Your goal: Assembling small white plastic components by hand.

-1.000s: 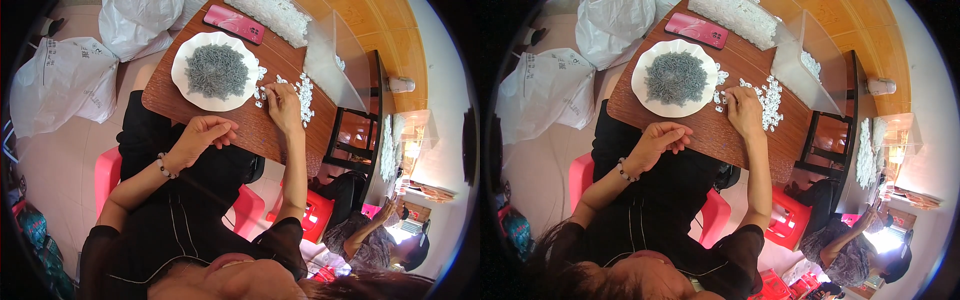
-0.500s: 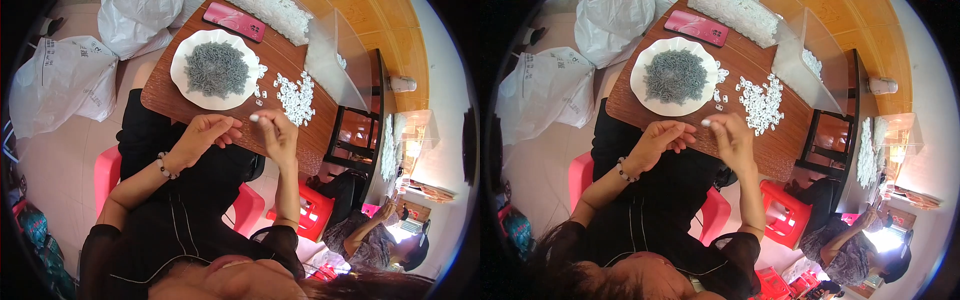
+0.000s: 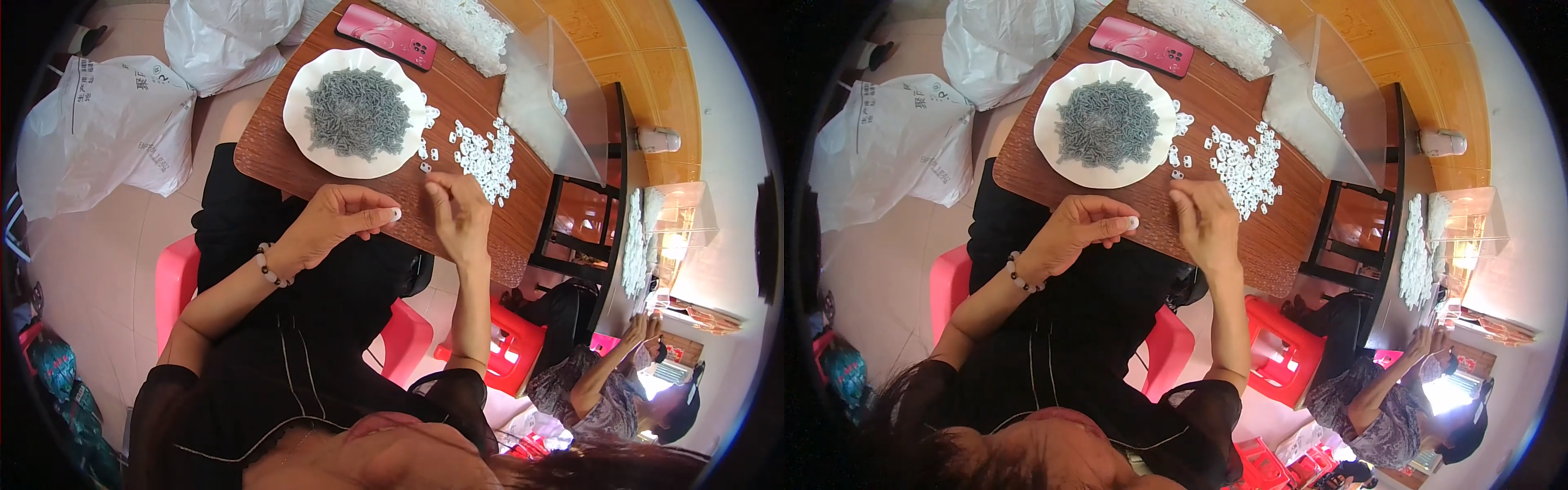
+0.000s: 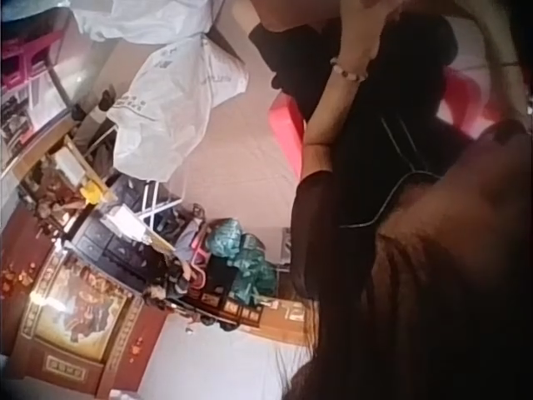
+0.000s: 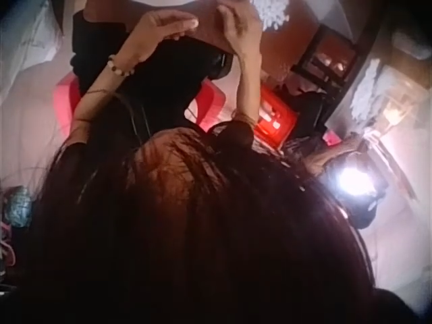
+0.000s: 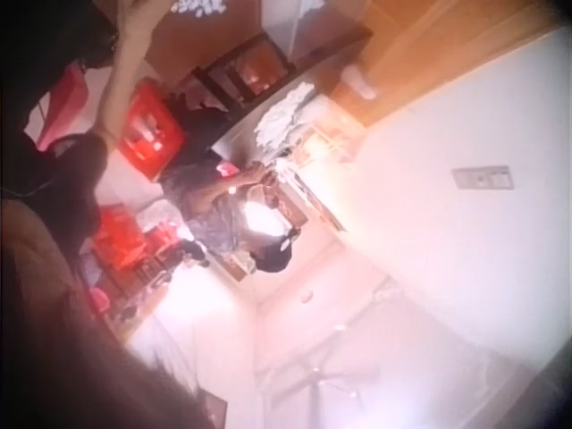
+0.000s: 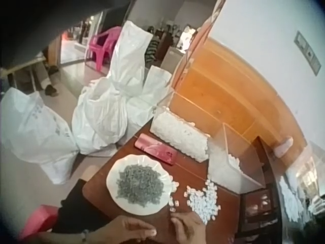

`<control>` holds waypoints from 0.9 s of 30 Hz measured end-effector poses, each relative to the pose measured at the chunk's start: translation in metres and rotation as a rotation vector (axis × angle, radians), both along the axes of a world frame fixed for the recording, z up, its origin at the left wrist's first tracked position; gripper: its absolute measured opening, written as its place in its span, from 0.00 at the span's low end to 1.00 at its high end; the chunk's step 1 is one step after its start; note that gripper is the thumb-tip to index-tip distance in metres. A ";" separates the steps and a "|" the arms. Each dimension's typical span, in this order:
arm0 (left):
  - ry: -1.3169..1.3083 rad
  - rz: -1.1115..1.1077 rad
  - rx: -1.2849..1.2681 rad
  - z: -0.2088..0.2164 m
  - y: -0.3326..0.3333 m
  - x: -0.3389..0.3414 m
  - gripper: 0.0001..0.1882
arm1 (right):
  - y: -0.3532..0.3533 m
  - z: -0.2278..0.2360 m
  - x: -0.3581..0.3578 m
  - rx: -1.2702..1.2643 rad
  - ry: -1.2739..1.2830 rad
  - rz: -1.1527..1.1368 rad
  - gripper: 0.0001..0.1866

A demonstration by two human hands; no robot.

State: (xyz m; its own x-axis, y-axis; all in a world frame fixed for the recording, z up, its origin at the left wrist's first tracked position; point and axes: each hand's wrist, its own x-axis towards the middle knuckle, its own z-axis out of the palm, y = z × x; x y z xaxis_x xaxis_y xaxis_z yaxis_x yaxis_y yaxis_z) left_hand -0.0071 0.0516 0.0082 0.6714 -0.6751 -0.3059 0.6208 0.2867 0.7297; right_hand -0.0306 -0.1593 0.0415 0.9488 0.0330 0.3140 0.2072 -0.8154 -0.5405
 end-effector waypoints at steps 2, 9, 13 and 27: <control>-0.047 0.011 0.017 0.000 -0.001 -0.001 0.10 | -0.009 -0.010 0.006 -0.046 -0.005 -0.049 0.06; 0.027 0.001 -0.002 -0.001 0.002 -0.001 0.11 | -0.006 -0.019 0.017 -0.215 0.013 -0.105 0.04; 0.077 -0.024 -0.005 0.002 0.002 -0.002 0.10 | -0.003 -0.024 0.019 -0.348 -0.015 -0.081 0.03; 0.053 -0.052 -0.014 0.002 -0.002 -0.005 0.10 | -0.005 -0.029 -0.007 0.558 0.251 -0.234 0.07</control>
State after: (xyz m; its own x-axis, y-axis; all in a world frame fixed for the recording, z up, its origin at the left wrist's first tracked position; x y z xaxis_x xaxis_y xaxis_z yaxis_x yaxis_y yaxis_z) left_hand -0.0118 0.0497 0.0099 0.6187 -0.7130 -0.3299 0.6724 0.2633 0.6918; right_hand -0.0380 -0.1641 0.0129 0.9578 -0.2872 -0.0082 -0.1296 -0.4066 -0.9044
